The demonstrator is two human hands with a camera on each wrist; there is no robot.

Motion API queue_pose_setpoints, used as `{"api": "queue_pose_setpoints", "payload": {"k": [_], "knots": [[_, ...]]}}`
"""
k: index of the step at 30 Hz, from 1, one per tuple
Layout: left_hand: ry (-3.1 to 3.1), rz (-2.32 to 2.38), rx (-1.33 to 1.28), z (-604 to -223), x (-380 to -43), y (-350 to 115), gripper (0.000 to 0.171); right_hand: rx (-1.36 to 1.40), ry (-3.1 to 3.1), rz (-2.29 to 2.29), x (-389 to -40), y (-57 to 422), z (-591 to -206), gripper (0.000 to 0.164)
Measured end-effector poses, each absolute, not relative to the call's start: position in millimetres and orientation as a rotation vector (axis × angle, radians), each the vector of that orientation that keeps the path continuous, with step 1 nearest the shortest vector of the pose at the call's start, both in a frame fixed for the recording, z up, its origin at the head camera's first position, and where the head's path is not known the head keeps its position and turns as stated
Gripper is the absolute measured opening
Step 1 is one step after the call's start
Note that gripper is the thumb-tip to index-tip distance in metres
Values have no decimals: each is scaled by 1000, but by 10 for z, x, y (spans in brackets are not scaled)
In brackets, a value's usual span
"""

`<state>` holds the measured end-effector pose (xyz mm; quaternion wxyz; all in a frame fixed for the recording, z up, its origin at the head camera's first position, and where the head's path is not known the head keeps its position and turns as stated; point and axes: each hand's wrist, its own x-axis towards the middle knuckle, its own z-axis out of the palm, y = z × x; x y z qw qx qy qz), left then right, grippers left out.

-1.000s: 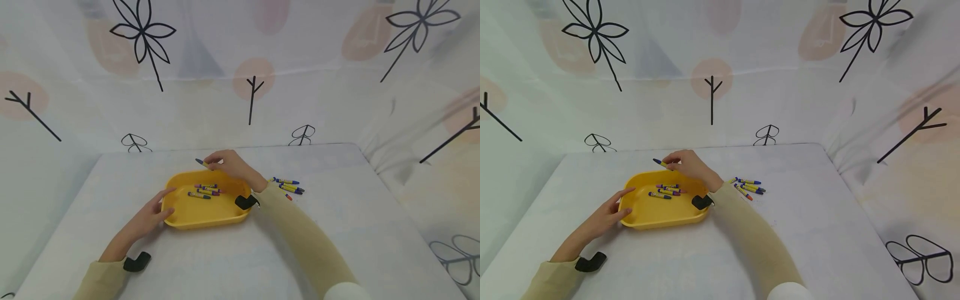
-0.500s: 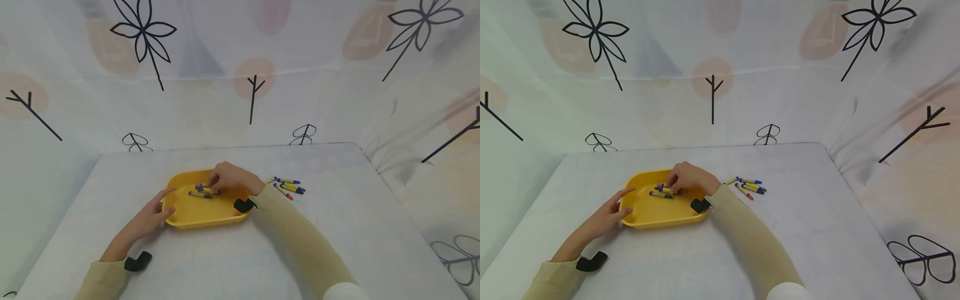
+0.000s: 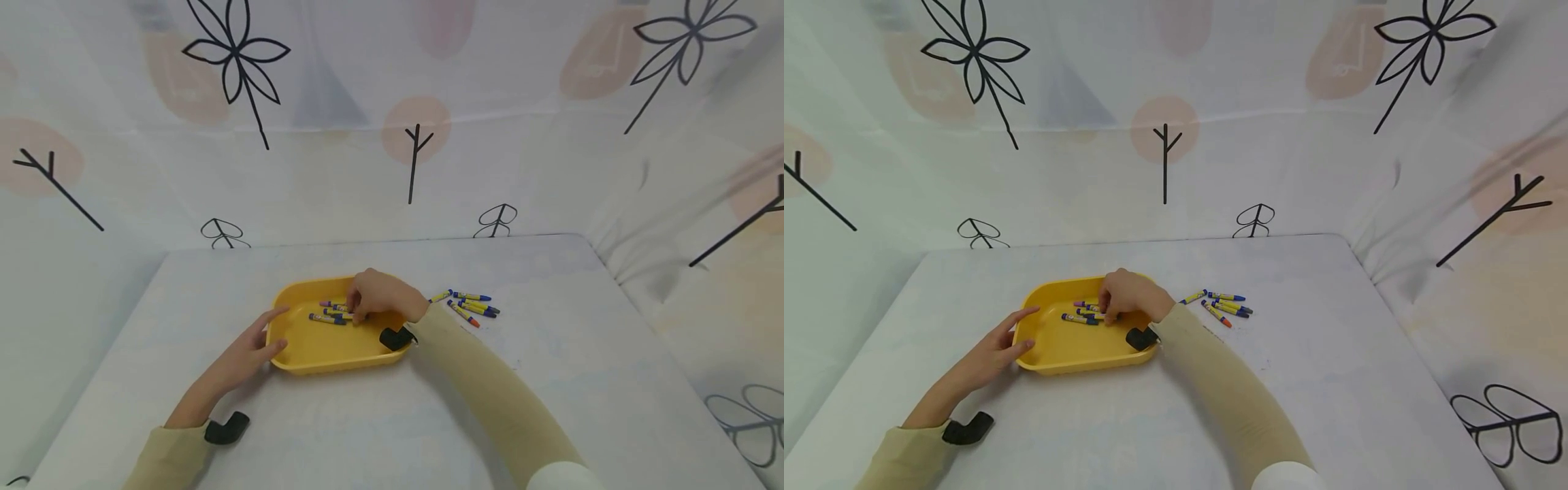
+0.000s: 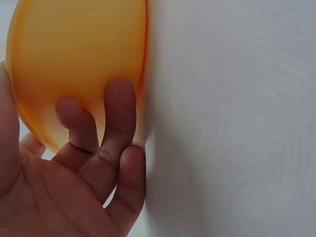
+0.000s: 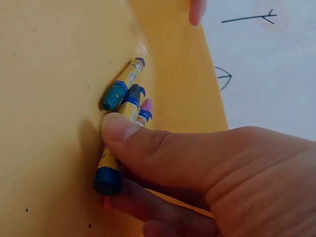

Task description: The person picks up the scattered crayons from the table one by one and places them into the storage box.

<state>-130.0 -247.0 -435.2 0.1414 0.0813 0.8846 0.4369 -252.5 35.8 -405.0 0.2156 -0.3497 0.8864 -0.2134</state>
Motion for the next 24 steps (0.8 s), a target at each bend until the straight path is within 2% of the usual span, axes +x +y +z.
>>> {"api": "queue_pose_setpoints", "payload": {"k": [9, 14, 24], "knots": [[2551, 1272, 244, -4365, -1304, -2467, 62, -959, 2425, -681, -2537, 386, -4008, 13], [2547, 1284, 259, -4316, -1284, -2455, 64, -924, 2420, -753, -2544, 486, -3884, 20], [2537, 1306, 276, -4304, -1275, -2449, 64, -819, 2549, -905, -2640, 1097, -3710, 21]]}}
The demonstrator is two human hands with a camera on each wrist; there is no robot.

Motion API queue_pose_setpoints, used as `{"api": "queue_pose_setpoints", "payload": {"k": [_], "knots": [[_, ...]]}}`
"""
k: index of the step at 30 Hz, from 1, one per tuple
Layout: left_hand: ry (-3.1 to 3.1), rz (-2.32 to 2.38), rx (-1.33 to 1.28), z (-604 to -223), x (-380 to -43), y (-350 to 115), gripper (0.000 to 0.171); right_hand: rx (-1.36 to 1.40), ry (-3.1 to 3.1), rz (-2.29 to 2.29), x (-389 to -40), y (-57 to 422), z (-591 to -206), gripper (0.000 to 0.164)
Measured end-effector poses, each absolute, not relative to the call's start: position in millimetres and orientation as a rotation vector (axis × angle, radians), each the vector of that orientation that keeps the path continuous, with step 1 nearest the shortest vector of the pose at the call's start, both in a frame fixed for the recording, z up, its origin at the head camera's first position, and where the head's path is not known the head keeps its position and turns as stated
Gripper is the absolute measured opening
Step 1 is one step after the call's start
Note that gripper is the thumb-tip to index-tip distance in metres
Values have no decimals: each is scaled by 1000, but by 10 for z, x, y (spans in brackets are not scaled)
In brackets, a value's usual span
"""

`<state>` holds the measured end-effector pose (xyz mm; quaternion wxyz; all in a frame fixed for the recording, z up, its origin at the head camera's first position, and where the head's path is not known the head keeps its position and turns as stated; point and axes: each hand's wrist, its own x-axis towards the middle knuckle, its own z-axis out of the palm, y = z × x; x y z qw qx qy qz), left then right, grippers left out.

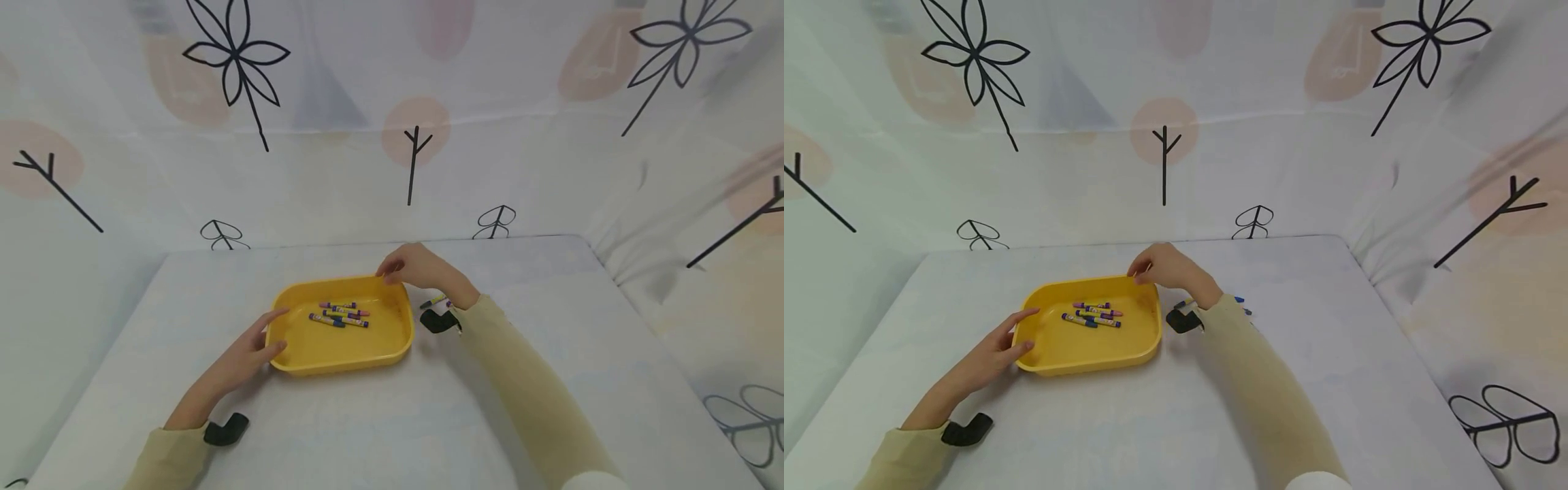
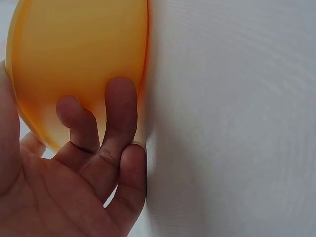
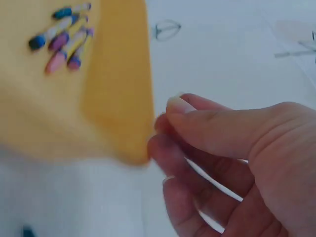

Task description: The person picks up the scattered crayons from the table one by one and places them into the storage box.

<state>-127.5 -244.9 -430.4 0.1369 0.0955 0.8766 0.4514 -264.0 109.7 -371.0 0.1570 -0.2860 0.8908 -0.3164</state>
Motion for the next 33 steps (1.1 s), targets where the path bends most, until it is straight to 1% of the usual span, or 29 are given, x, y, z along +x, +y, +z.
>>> {"api": "queue_pose_setpoints", "payload": {"k": [6, 10, 15, 19, 25, 33], "knots": [[2555, 1280, 261, -4310, -1288, -2430, 63, -677, 2645, -928, -2663, 1743, -3842, 23], [2546, 1288, 263, -4322, -1294, -2430, 64, -547, 2683, -904, -2616, 2170, -3982, 25], [2527, 1306, 265, -4321, -1292, -2451, 64, -467, 2679, -820, -2562, 2534, -4165, 26], [2531, 1298, 269, -4321, -1295, -2464, 63, -465, 2629, -826, -2549, 2672, -4277, 24], [2541, 1290, 281, -4322, -1299, -2461, 63, -474, 2618, -826, -2551, 2708, -4322, 18], [2529, 1291, 260, -4310, -1289, -2466, 63, -477, 2635, -774, -2527, 2699, -4270, 22]]}}
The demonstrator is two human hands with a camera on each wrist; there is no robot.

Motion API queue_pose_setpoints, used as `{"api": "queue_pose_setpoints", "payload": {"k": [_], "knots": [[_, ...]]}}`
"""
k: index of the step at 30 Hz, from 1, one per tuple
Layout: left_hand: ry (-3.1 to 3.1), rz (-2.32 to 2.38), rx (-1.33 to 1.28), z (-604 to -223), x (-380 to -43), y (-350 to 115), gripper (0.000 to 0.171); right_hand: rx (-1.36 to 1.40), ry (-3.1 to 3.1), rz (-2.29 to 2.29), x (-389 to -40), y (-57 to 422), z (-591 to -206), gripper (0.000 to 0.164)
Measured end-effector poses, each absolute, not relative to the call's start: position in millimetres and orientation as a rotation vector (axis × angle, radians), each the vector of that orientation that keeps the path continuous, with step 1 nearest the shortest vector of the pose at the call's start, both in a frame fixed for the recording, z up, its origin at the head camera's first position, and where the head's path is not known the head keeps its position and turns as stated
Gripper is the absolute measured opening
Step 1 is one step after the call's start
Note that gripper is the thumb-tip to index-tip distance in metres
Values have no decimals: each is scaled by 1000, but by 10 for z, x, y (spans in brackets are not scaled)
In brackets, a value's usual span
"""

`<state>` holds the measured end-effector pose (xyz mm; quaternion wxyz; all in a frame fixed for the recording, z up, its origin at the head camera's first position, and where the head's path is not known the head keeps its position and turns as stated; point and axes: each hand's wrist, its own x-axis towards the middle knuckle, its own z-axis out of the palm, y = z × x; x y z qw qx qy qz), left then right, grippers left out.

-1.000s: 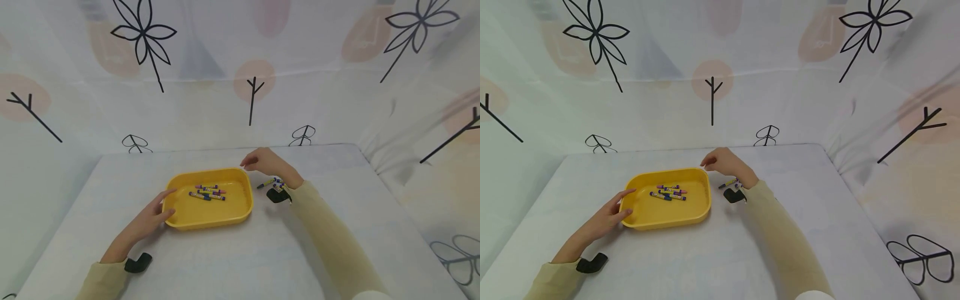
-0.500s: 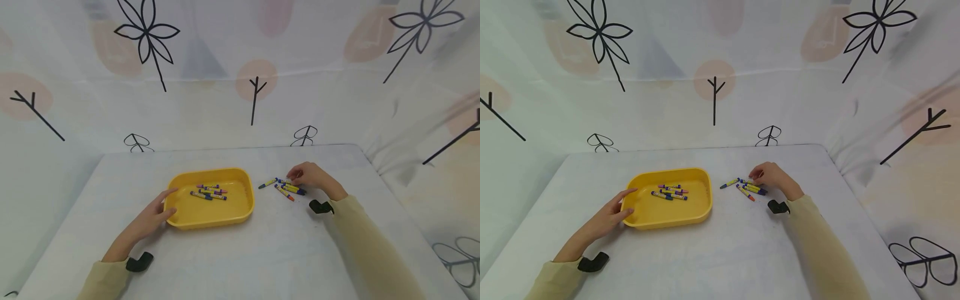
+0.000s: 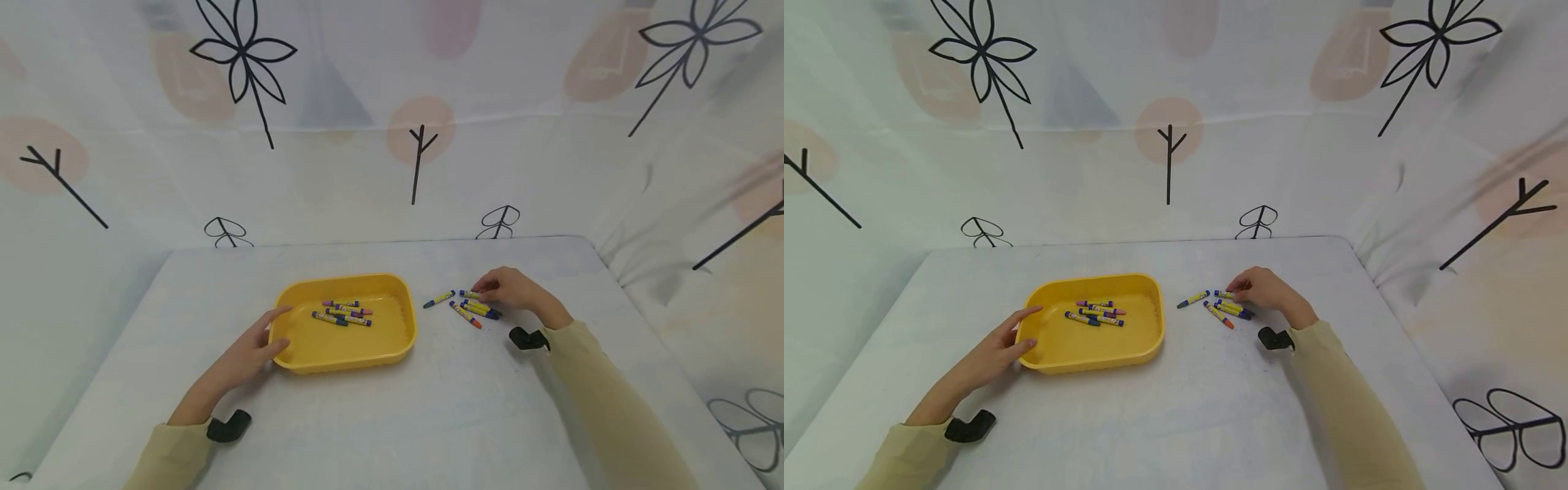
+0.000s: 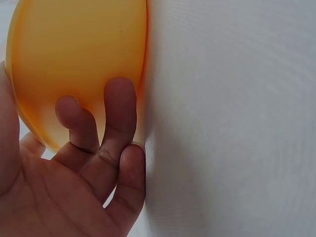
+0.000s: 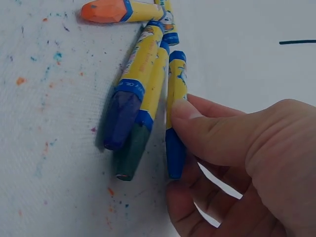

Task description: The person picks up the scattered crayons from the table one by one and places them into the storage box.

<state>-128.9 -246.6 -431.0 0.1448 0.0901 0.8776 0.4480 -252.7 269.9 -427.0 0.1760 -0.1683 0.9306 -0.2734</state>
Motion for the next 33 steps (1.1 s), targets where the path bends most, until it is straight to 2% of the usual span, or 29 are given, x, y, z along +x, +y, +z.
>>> {"api": "queue_pose_setpoints", "payload": {"k": [13, 26, 33], "knots": [[2545, 1203, 205, -4324, -1311, -2472, 64, -599, 2723, -865, -2494, 2521, -4029, 23], [2511, 1249, 227, -4321, -1322, -2499, 67, -777, 2704, -1047, -2486, 1762, -3805, 17], [2496, 1254, 233, -4313, -1323, -2491, 68, -948, 2657, -1088, -2460, 1270, -3698, 25]]}}
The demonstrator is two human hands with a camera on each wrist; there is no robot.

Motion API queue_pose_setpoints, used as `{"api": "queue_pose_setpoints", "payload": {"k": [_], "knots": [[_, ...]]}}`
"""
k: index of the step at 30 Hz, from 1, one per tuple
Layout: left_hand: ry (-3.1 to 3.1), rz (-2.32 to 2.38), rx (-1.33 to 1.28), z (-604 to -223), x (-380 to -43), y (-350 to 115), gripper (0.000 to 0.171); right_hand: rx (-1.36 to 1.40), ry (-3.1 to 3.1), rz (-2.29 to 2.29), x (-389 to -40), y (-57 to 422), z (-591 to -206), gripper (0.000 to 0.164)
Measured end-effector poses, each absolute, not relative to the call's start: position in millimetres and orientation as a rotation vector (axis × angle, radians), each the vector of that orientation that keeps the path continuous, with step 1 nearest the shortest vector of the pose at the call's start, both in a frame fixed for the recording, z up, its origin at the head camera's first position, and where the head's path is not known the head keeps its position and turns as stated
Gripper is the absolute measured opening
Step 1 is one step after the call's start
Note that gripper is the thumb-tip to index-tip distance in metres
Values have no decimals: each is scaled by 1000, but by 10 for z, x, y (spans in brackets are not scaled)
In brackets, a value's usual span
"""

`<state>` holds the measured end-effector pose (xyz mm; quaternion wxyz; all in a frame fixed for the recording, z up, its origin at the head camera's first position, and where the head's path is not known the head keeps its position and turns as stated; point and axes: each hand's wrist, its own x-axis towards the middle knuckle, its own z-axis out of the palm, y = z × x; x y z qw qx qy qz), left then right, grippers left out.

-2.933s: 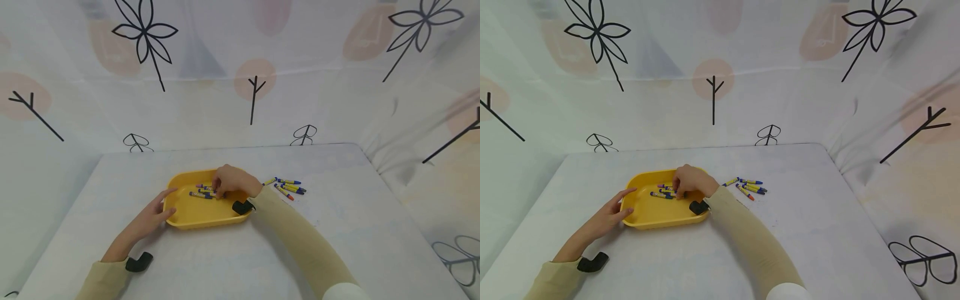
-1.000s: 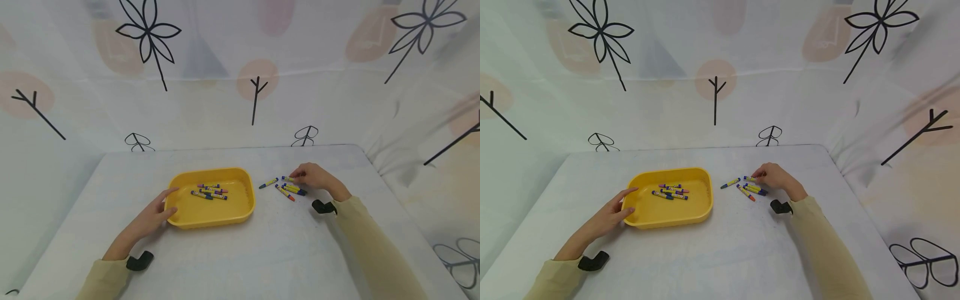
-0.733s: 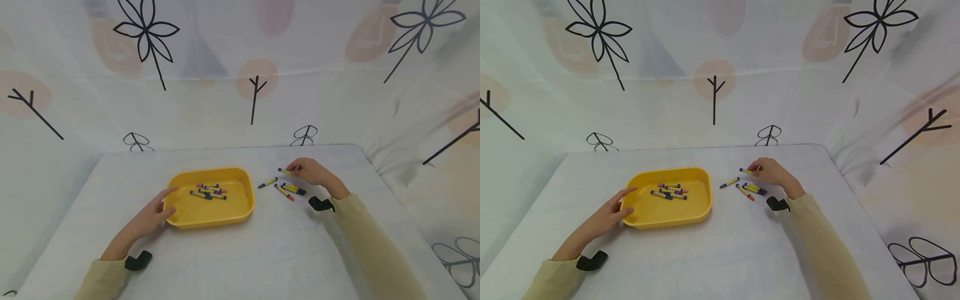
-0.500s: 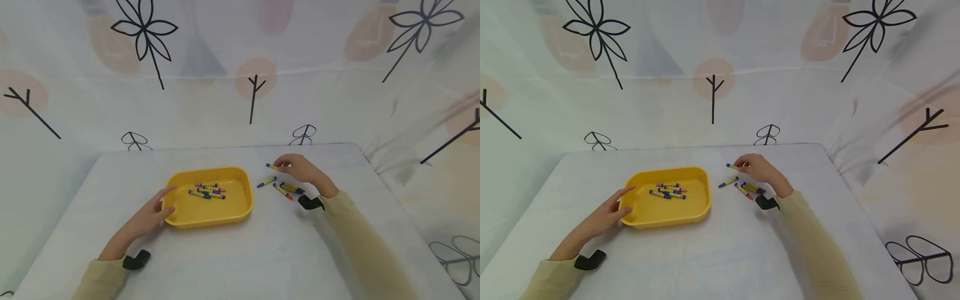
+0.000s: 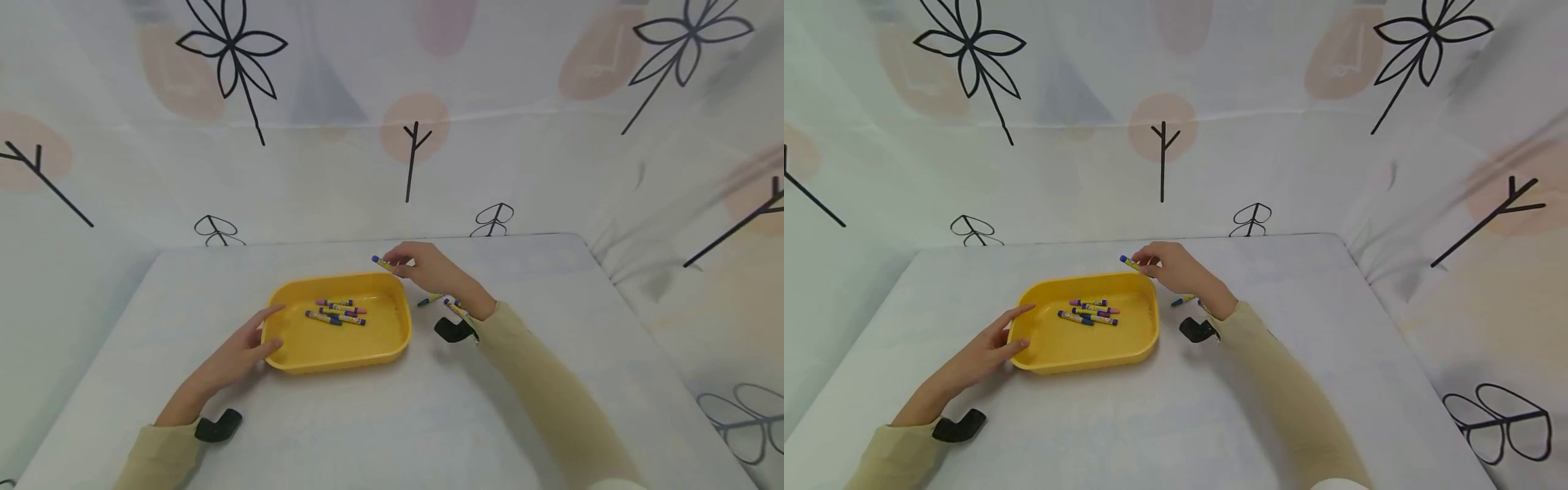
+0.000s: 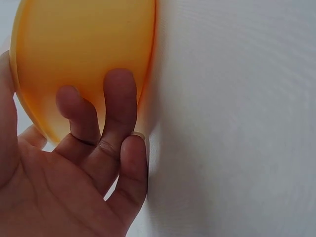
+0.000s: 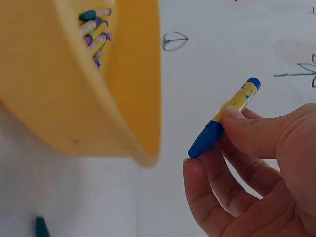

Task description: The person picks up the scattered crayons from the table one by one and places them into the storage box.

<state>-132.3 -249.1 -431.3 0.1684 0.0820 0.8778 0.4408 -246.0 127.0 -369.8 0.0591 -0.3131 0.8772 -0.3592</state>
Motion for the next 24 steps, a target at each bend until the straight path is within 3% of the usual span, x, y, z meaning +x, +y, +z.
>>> {"api": "queue_pose_setpoints", "payload": {"k": [13, 24], "knots": [[2485, 1273, 223, -4345, -1336, -2515, 67, -1026, 2479, -1200, -2578, 543, -3706, 22], [2492, 1270, 248, -4352, -1331, -2519, 66, -984, 2342, -1075, -2595, 348, -3916, 19]]}}
